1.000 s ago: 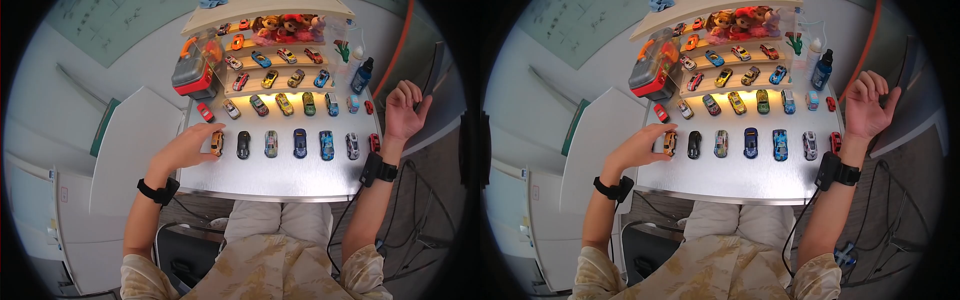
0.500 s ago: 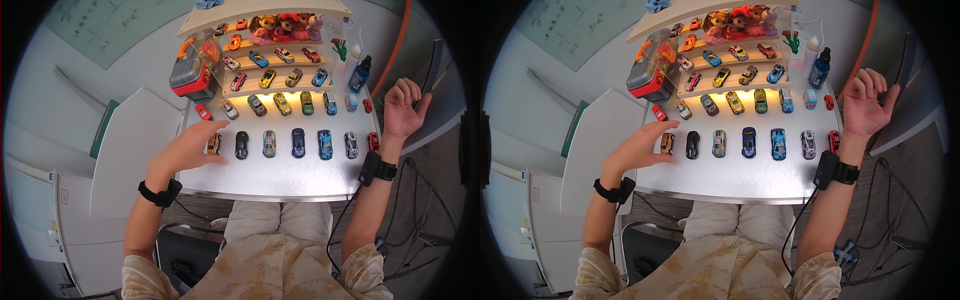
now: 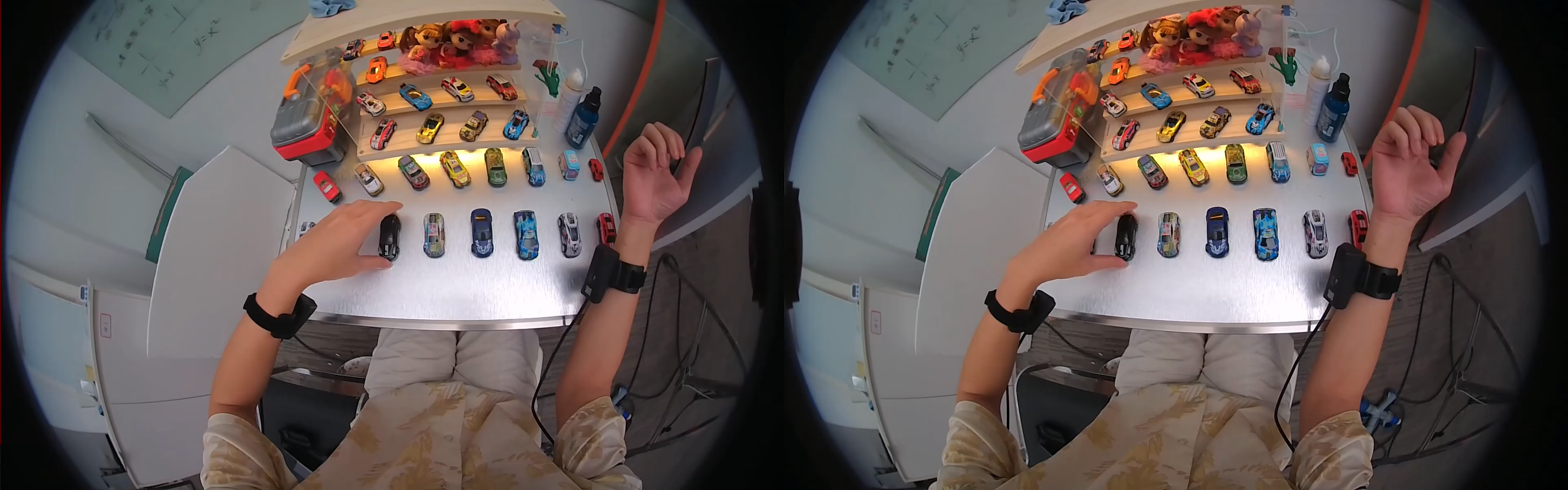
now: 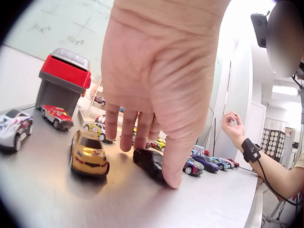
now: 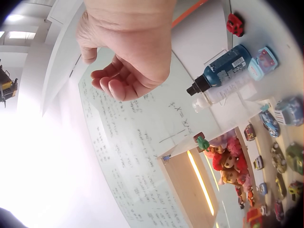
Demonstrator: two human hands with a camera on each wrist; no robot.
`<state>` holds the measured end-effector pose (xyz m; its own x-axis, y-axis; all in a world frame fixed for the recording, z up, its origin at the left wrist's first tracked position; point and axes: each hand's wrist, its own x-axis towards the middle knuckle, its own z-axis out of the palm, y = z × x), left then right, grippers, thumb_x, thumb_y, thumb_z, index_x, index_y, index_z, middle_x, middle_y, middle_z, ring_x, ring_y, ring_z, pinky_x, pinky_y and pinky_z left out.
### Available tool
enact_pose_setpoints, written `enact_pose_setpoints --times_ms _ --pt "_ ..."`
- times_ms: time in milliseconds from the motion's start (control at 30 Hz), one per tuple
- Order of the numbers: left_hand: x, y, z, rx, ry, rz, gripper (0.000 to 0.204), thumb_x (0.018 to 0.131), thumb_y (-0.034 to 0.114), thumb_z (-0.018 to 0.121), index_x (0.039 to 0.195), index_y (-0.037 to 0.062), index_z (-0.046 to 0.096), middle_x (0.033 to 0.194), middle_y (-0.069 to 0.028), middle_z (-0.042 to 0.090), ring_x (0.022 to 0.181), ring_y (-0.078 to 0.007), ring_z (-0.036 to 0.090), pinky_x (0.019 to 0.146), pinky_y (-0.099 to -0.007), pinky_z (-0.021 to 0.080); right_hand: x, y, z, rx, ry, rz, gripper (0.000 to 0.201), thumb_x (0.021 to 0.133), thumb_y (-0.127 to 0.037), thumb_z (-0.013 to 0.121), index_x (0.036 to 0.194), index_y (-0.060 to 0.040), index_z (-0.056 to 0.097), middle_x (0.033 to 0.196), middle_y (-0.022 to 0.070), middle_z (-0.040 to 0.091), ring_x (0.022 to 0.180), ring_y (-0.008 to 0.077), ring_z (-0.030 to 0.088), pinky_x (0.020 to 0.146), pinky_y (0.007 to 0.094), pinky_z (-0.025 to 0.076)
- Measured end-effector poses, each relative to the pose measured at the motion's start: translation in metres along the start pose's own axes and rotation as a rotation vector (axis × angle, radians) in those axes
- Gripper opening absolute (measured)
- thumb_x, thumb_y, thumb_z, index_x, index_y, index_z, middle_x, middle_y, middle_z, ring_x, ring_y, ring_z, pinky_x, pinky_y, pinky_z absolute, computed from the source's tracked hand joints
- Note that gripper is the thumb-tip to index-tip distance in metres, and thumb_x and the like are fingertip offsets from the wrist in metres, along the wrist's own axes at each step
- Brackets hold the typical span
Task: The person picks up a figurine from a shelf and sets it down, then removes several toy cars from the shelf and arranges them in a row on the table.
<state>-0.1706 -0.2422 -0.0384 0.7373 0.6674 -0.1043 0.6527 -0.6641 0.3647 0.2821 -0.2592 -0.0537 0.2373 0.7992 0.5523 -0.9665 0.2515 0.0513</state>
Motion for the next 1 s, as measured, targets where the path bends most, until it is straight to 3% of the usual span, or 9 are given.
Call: enact_pose_setpoints --times_ms 800,1000 --pt "0.002 -0.005 0.003 0.013 0.016 0.027 0.083 0.077 0.029 0.090 0.147 0.0071 0.050 0.136 -0.0176 0.062 0.127 -0.0367 0.058 0.109 -0.0440 0.045 0.000 -0.001 -0.001 -0.026 -0.002 0.009 0.033 0.098 -0.033 0.069 0.081 -0.0109 0.051 0.076 0.0000 0.045 0.068 0.0140 0.039 0.061 0.0292 0.035" --pt "0.020 0.020 0.002 -0.024 0.051 0.073 0.082 0.079 0.035 0.088 0.147 0.0056 0.051 0.137 -0.0191 0.061 0.127 -0.0377 0.057 0.109 -0.0448 0.045 0.000 0.000 -0.001 -0.020 -0.011 0.016 0.033 0.098 -0.033 0.070 0.082 -0.0108 0.051 0.077 -0.0001 0.046 0.069 0.0142 0.039 0.061 0.0292 0.035"
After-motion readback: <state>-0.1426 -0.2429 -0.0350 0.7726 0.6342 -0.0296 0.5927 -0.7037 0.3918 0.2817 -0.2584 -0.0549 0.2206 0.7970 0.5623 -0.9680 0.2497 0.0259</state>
